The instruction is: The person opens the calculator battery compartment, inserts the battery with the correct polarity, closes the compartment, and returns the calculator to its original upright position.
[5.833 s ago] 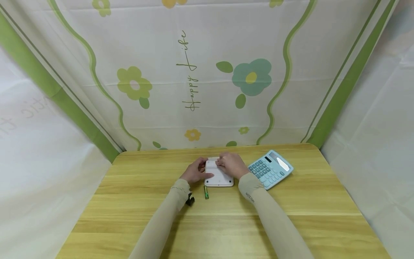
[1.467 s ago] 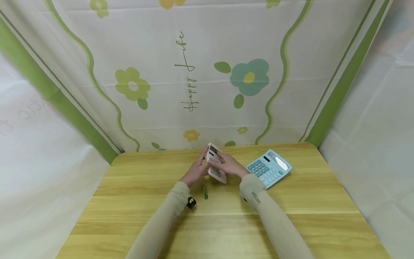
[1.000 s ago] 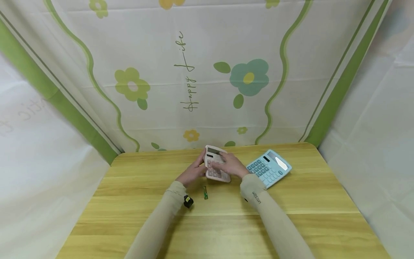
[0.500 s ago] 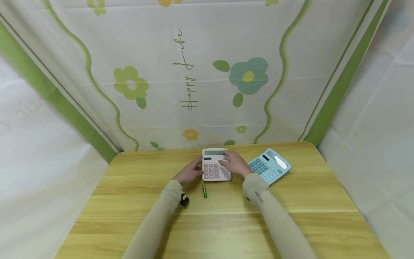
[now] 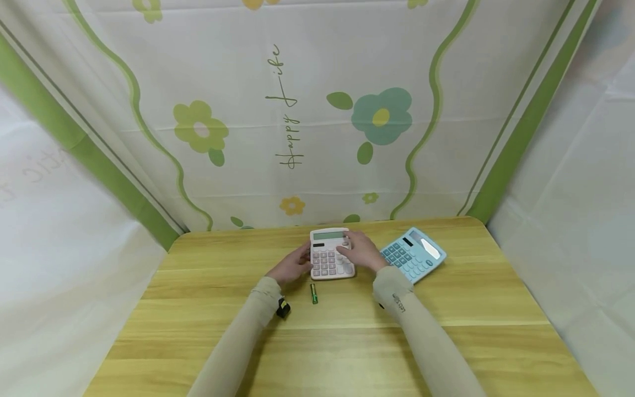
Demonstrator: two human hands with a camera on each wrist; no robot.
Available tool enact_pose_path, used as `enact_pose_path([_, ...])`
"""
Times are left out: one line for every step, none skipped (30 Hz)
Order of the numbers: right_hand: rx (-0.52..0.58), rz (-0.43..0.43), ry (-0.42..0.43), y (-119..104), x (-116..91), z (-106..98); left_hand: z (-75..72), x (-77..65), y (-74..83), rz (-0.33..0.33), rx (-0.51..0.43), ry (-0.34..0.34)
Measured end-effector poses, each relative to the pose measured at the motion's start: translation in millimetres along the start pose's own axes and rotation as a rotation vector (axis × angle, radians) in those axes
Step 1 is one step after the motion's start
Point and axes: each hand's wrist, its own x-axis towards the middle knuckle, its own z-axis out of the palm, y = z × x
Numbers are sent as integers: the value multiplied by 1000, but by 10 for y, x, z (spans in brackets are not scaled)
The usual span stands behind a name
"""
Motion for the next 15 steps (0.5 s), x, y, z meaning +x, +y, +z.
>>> enact_pose_path([-13,0,2,-5,-11,-4,-1,-7,7,-4,5,-4])
enact_pose_path([-24,5,3,-14,-26,-10,-1,-15,13,-4,9,-6])
enact_pose_path([-36,17,4,-21,-45,-16,-1,-22,20,-6,14,-9])
enact_pose_path([-44,33,4,-27,-66,-20,-1,-26,25,-5,16,-13])
enact_pose_path([-56,49,2,-36,-91,-26,1,-28,28,-3,21,-17])
enact_pose_path([-59,69,-2,-48,-116,-31,3,-34,31,-6,23,-19])
enact_pose_path([-67,80,-9,-57,-142,-34,4,-35,33,-8,27,-20])
enact_pose_path([-63,95,-16,-67,-167,-35,7,-31,27,-7,29,-18])
enact_pose_path([-59,109,-21,-75,-189,-32,7,-31,26,-11,29,-16])
enact_pose_path([-55,115,-24,-83,-204,-23,9,-30,18,-11,28,-12])
enact_pose_path([-55,115,-27,-91,-215,-13,11,-28,7,-11,28,-7])
enact_pose_path([-50,111,-32,-98,-219,-1,11,-28,-3,-12,34,1])
enact_pose_path([-47,102,-35,-105,-219,13,10,-27,-16,-12,42,8])
enact_pose_path([-41,90,-36,-114,-215,25,7,-28,-28,-14,48,15])
enact_pose_path([-34,83,-36,-118,-206,39,3,-35,-38,-9,51,23])
